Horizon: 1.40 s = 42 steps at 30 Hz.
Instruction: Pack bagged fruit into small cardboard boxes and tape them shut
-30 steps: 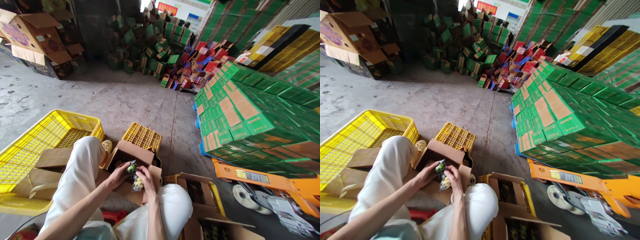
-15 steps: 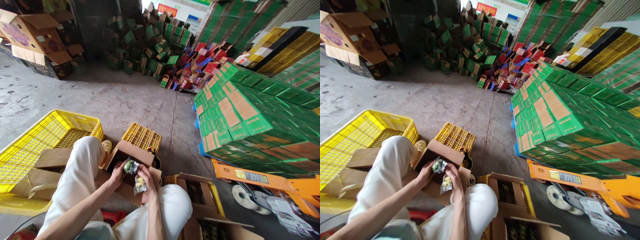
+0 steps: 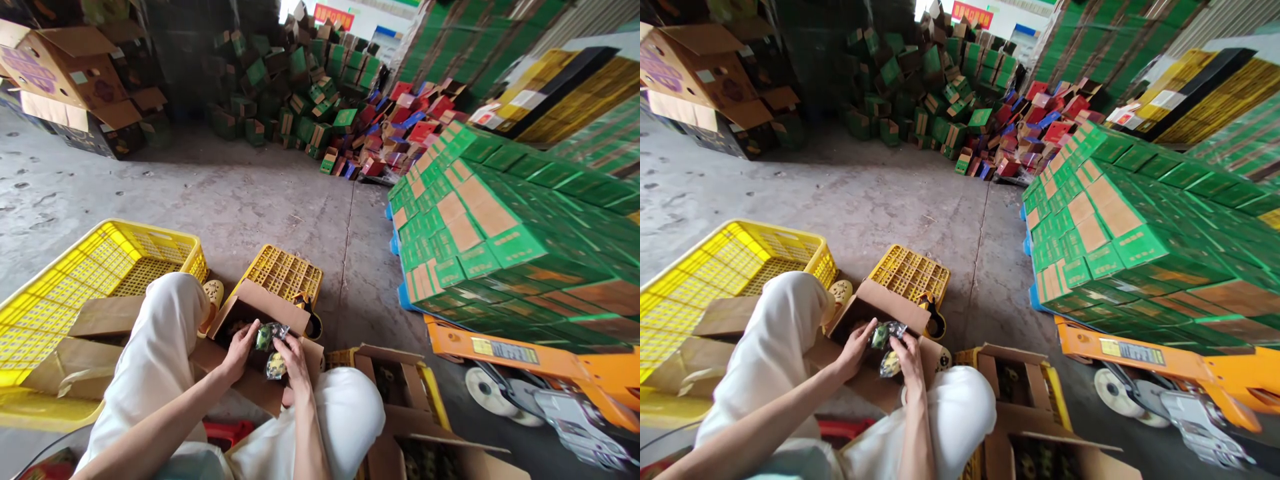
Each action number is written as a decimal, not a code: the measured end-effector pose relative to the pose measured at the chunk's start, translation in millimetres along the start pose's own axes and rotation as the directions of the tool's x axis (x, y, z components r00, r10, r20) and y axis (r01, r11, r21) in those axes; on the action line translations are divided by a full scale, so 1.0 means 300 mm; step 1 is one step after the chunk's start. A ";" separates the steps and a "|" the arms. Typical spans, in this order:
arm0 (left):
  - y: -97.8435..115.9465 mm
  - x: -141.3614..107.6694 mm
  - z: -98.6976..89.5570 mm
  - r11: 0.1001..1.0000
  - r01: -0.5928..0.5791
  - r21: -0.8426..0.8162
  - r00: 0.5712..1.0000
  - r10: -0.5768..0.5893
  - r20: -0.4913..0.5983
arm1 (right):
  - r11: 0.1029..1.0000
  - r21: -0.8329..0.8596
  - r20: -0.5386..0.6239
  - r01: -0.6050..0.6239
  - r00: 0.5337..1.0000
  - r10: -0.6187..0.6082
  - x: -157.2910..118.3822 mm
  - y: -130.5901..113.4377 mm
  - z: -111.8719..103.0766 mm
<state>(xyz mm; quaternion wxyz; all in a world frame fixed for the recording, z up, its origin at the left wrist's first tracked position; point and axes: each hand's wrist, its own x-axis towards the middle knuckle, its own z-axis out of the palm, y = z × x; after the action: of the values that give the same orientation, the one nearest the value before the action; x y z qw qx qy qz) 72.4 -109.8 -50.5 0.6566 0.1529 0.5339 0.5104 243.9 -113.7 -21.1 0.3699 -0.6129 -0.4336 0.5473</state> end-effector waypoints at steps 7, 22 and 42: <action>0.007 -0.005 0.011 0.993 0.015 -0.118 0.999 -0.020 -0.047 | 0.998 0.059 -0.003 -0.014 1.000 0.014 -0.004 -0.039 0.009; -0.015 0.045 -0.018 0.989 -0.026 -0.144 0.970 -0.010 -0.242 | 0.983 0.181 0.023 0.028 0.999 -0.033 0.025 -0.002 0.004; -0.011 0.035 -0.029 0.994 -0.043 -0.100 0.968 0.017 -0.251 | 0.993 0.103 0.039 0.066 0.997 -0.070 0.022 -0.022 -0.002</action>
<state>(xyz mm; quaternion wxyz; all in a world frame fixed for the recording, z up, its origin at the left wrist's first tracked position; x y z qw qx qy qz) 65.6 -105.6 -61.9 0.5834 0.0610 0.5827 0.5625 243.8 -105.1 -17.4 0.4098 -0.5664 -0.4336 0.5686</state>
